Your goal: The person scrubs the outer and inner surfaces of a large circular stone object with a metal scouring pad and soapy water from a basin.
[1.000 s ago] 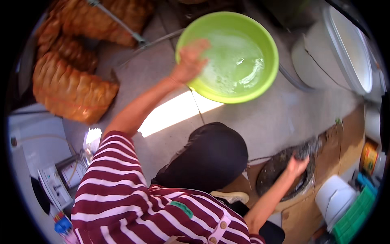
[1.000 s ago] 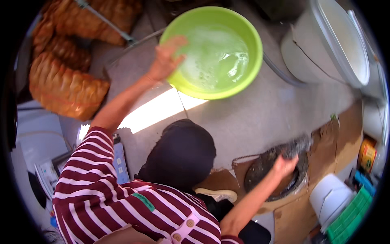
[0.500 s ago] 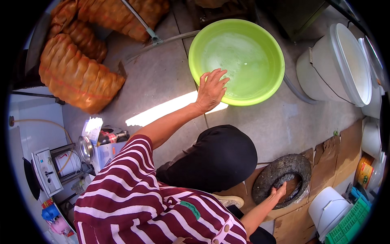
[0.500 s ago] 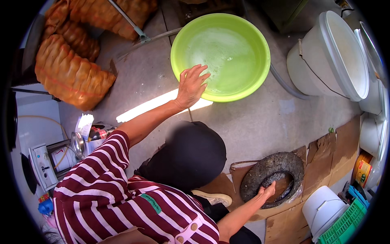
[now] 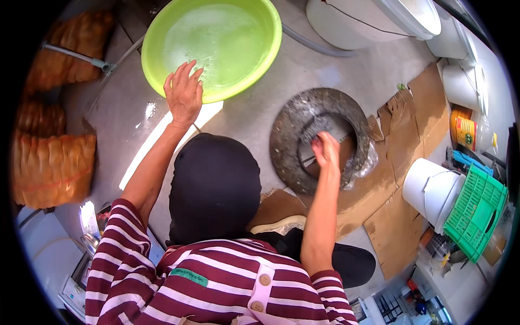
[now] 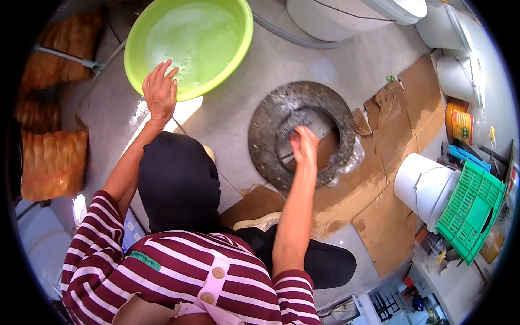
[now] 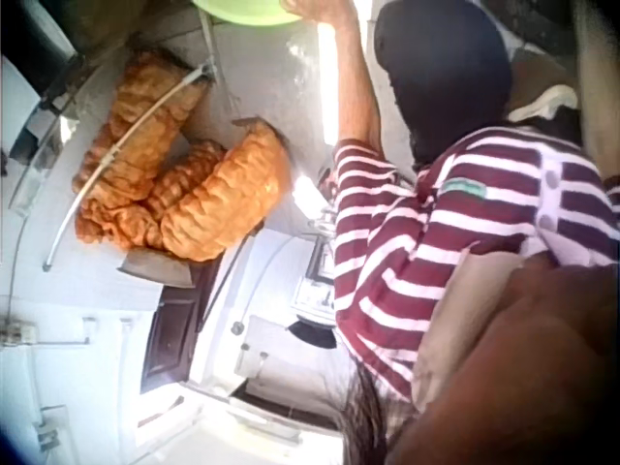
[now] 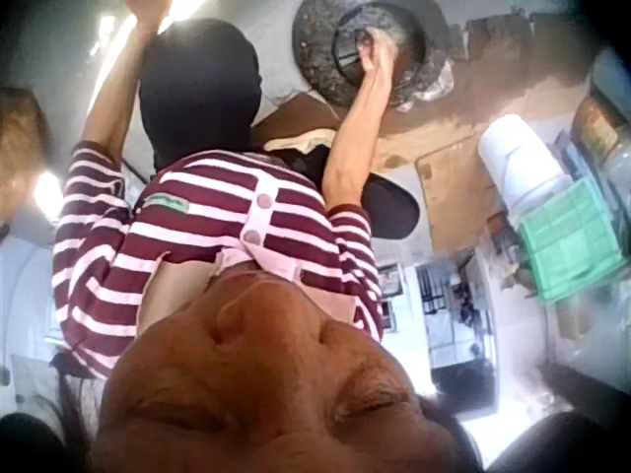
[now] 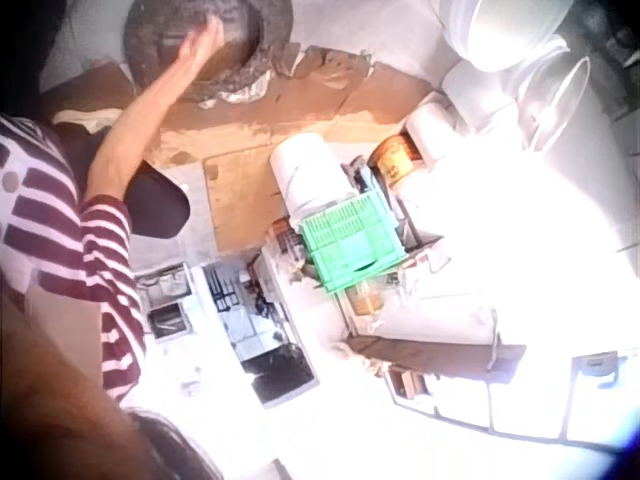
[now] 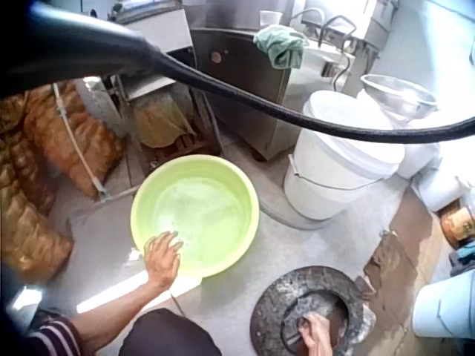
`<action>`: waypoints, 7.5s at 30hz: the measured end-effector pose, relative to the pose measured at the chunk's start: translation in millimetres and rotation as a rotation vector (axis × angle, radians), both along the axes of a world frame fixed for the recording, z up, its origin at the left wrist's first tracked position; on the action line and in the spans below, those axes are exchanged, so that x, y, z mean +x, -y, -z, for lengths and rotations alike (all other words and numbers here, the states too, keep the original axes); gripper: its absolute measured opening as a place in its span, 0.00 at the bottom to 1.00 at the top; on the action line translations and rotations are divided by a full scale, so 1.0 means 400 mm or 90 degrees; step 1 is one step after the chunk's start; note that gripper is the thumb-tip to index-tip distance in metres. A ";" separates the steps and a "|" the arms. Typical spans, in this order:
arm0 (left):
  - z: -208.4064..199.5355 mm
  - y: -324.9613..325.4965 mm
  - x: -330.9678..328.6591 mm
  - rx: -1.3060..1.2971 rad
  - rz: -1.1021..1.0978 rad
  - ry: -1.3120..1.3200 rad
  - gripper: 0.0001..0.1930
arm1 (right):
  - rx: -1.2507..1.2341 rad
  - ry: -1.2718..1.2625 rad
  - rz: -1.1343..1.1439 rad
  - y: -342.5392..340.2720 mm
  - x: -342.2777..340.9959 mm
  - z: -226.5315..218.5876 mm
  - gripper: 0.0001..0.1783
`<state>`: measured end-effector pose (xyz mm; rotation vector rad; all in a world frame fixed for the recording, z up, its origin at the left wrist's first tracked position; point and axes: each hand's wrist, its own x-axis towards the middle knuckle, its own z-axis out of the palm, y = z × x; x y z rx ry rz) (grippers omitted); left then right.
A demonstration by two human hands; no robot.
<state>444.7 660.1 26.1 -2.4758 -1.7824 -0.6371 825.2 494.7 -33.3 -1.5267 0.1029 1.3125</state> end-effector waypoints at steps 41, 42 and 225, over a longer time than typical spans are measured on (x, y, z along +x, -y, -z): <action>0.049 -0.058 0.006 0.069 -0.087 0.072 0.21 | 0.265 0.322 -0.076 -0.244 -0.094 -0.308 0.06; 0.039 -0.055 0.010 0.071 -0.095 0.069 0.22 | 0.283 0.358 -0.132 -0.291 -0.134 -0.335 0.05; 0.043 -0.069 -0.026 0.064 0.031 0.003 0.13 | -0.135 0.806 -0.181 0.093 -0.256 0.004 0.25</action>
